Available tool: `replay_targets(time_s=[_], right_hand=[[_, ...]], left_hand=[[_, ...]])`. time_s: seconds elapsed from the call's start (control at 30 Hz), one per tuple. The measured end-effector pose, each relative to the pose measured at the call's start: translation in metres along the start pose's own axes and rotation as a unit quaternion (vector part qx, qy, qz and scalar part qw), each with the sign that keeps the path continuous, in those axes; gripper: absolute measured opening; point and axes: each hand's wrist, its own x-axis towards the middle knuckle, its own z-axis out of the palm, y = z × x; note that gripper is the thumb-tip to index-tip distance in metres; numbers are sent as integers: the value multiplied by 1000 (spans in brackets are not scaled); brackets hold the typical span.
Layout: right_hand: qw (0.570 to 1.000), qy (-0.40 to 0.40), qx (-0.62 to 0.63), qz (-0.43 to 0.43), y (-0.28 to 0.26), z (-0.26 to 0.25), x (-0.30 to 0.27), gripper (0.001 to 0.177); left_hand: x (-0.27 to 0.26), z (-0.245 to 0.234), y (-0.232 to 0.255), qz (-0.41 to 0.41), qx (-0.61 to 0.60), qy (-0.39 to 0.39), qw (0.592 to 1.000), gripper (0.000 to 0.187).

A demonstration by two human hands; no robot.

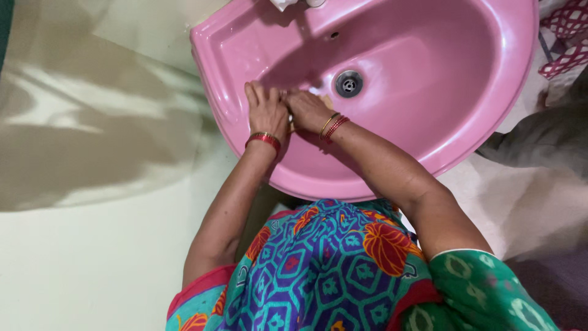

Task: The person wipes the interior and rim of a pink bathroom sink using a patterned cloth. They repeatedly wet the cloth under the faucet and continue wiping the basin and surrounding surfaces.

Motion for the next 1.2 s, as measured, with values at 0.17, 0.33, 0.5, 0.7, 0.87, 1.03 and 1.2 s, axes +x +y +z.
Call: replay_targets(time_s=[0.17,0.33,0.5,0.7,0.87,1.03,1.2], right_hand=[[997,59,-36,15,26,6,5,46],[991,-109,24,72,11,-9,-1,50],[904,-364,140,175,-13,-20,0,61],[940,-267,140,160,0,-16,1,55],[997,-17,-2,81,39,-11,5,22],[991,-50,-66,104,57,-1,7,28],[953,-229,-73,182,52,4,14,24]], left_hand=[[36,15,13,1,-35,81,996,49],[20,25,1,39,-62,-6,997,45],[-8,17,0,36,-164,-133,977,40],[18,45,24,18,-159,-104,982,54],[68,69,40,-29,-230,49,972,45],[64,68,44,-19,-274,29,961,50],[38,47,31,45,-298,-57,952,53]])
